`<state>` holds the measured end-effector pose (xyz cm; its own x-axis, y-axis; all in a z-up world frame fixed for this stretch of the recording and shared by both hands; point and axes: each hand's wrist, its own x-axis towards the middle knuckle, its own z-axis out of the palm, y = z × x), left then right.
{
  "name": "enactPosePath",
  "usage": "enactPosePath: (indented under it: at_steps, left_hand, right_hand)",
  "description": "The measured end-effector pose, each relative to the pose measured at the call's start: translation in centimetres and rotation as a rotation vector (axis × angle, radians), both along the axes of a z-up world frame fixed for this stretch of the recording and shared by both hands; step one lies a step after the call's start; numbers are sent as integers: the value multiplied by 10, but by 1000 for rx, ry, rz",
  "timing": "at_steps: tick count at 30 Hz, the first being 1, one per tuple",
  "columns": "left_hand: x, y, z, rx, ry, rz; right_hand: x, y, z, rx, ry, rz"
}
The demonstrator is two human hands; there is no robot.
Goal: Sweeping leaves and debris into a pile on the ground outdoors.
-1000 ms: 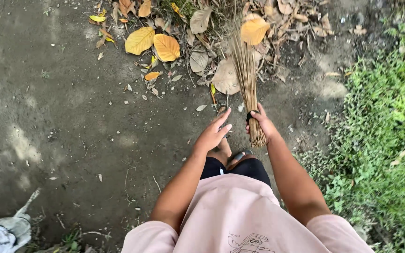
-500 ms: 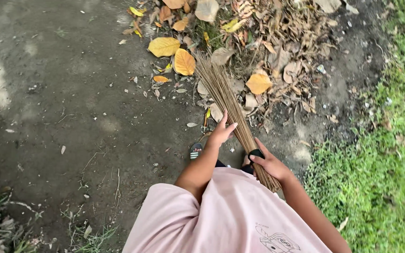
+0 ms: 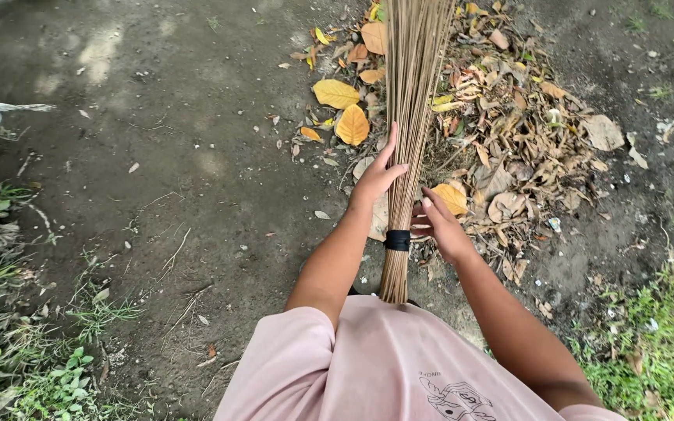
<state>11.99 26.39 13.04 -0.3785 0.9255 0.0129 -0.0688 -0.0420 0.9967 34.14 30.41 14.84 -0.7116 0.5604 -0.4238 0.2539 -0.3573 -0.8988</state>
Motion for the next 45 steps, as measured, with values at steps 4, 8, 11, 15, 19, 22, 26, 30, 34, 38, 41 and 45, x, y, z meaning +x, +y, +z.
enactPosePath:
  at_steps: [4,8,11,15,19,22,26,30,34,38,41,45]
  left_hand:
    - [16,-32,29,32,133,49]
    - [20,-65,35,-84,212,59]
    - [13,-99,24,-51,234,111]
    - [8,-146,34,-80,228,138]
    - [-2,-185,32,161,161,214]
    - [-5,-214,44,73,134,207]
    - [-17,-238,67,-23,123,257]
    - [-30,-252,62,-139,212,268]
    - [-40,-247,61,-112,207,348]
    - [-39,-245,65,-133,62,376]
    - [-36,-249,60,-67,37,346]
    - [-30,-263,52,-37,-82,361]
  right_hand:
    - [-37,19,7,2,57,-74]
    - [-64,4,5,-7,72,-67]
    - [-76,-17,-4,-19,90,-27]
    - [-91,-47,-14,11,93,-49]
    - [-103,-89,-2,-12,122,-35]
    - [-106,-111,-7,-72,130,-47]
    - [-121,-132,15,-84,122,-57]
    - [-139,-132,10,54,233,37]
    - [-146,-139,27,86,341,70]
    - [-145,-145,10,162,308,72]
    - [-142,-150,-4,116,304,-3]
    - [-136,-147,-38,20,167,-74]
